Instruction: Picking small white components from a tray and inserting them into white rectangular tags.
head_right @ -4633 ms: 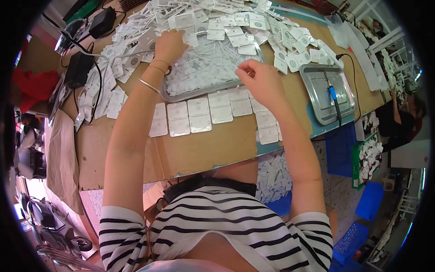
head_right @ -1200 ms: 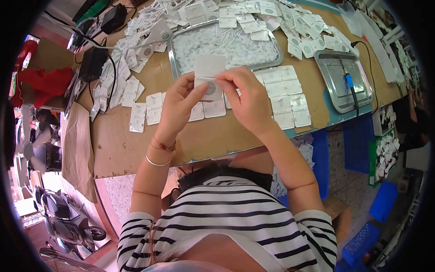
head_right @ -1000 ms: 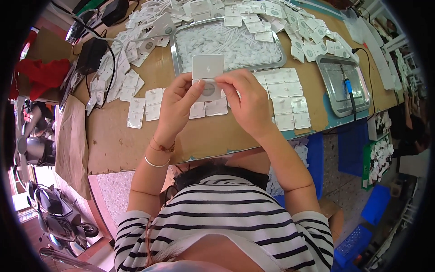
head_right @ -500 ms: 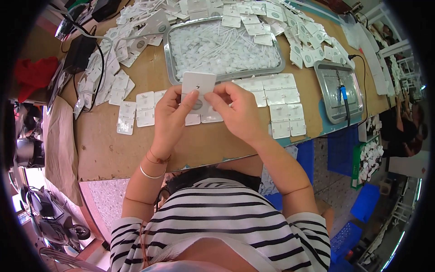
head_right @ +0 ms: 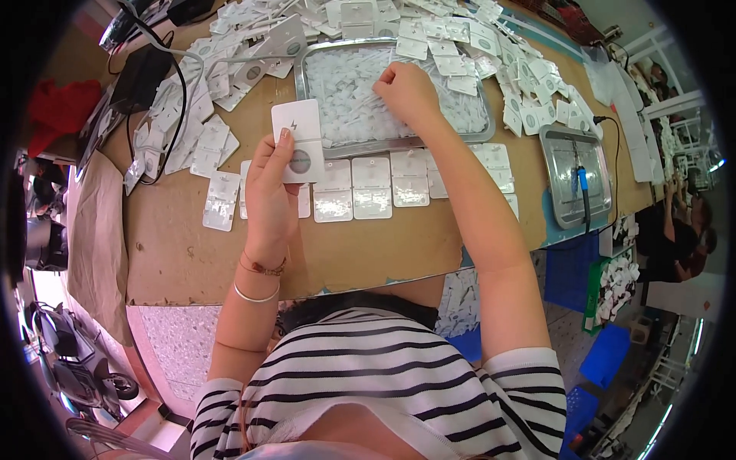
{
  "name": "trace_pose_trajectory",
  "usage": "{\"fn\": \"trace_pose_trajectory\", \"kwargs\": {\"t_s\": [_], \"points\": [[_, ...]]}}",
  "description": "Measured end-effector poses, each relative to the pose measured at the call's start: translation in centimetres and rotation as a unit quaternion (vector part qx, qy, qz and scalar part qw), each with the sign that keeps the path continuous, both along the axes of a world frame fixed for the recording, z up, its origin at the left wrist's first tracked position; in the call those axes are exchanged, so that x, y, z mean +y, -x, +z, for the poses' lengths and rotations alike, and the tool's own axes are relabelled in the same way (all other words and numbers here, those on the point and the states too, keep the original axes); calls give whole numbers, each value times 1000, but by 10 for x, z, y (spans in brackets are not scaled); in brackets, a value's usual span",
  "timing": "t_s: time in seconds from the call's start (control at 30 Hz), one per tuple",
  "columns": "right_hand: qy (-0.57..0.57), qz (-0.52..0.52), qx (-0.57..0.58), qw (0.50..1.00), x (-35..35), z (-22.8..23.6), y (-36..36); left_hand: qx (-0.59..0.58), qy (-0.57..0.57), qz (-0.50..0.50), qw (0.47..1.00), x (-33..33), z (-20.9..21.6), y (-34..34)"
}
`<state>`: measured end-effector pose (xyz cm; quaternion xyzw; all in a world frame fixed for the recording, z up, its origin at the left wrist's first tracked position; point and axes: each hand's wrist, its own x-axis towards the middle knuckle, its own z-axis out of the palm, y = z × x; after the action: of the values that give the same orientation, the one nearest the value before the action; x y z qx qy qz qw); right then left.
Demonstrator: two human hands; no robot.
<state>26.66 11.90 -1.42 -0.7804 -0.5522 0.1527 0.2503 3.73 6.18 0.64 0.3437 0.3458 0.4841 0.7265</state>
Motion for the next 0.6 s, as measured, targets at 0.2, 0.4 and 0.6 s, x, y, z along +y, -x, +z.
{"fn": "trace_pose_trajectory", "kwargs": {"t_s": [0.2,0.4,0.6], "points": [[-75,-8,73,994,-4,8,-2,-26,19,-26,999,-1,1,-1],[-11,8,-23,1000,12,-4,-6,-22,14,-29,999,0,-1,-2],[7,32,4,999,7,0,-10,-26,23,-29,999,-1,0,-1]]}}
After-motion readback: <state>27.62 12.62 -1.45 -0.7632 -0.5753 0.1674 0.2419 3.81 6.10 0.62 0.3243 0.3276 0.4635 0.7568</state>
